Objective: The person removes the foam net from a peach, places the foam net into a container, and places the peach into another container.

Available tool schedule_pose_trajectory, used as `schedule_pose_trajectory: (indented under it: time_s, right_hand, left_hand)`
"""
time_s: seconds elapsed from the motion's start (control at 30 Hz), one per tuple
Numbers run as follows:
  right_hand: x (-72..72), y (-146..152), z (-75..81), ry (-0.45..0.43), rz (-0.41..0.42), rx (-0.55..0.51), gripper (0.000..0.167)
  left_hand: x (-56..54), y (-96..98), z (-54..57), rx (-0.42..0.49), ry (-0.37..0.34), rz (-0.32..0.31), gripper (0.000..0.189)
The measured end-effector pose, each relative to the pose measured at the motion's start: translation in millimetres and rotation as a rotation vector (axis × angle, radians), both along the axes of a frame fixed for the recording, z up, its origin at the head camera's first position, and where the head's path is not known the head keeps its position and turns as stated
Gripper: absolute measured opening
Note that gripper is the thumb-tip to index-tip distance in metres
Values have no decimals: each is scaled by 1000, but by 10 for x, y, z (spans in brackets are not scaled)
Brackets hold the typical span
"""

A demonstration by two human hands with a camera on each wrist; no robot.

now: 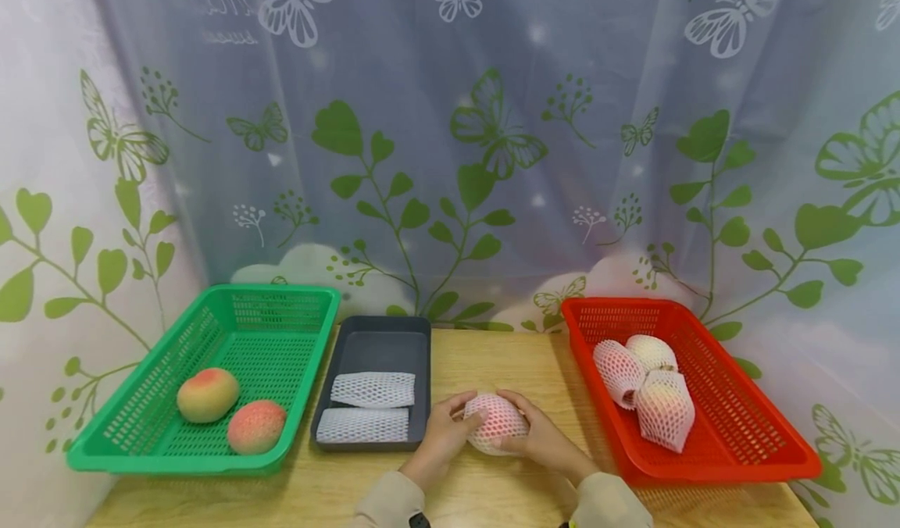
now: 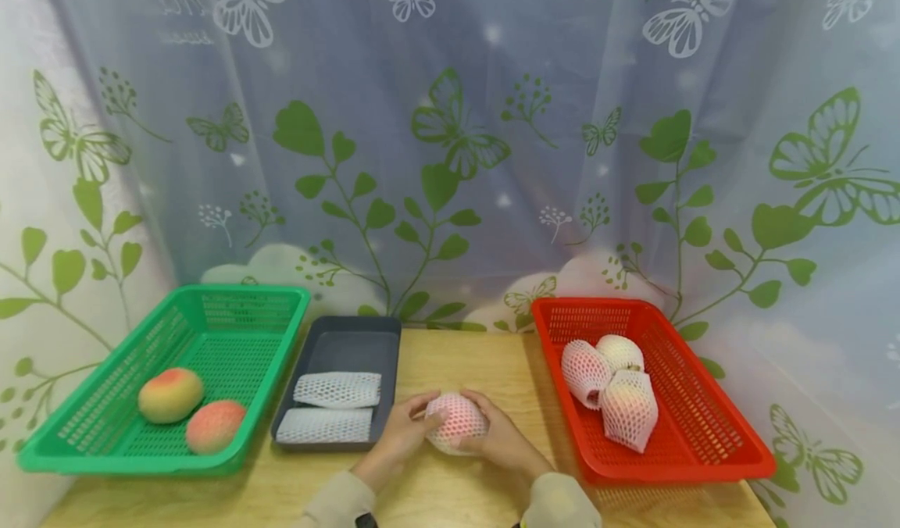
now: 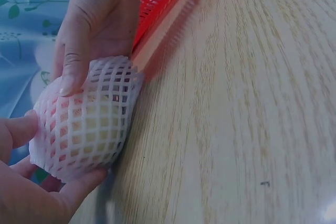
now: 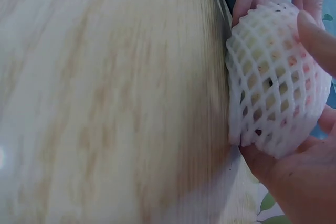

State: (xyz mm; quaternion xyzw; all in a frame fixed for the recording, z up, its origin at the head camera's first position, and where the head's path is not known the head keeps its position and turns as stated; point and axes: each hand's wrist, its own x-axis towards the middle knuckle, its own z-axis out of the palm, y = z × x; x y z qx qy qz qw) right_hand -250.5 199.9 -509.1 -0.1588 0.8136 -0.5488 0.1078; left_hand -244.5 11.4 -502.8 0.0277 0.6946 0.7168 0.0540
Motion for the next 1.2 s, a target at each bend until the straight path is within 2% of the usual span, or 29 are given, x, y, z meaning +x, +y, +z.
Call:
schedule_pose_trajectory:
  time_s: [0.17,0.33,0.5,0.7,0.87,1.07,1.2]
  right_hand:
    - [-20,-28,-25,-13,-11,30,88]
    - [-40,-36,-50,-13,-10,16,90]
    - [-45,-40,-49,3,-21,-2,88]
    - [-19,-49,5,6,-67,48,89]
    - [-7,-66,62,10,-57,26,91]
    - [-7,-65,140,39,-55,-26,88]
    - [-5,-63,186,14,-52,-81,86]
  left_hand:
    - [-8,-3,-14,-11,4,21,45]
    - [-18,0,-27,-9,12,27,44]
    - [-20,-8,-27,-2,8,18,45]
    - [-13,-34,-14,0,1,-1,47]
    - [0,-66,65,-3,31,0,49]
    - [36,-89,186,70,48,-8,51]
    - [34,-88,240,93,65,-18,52]
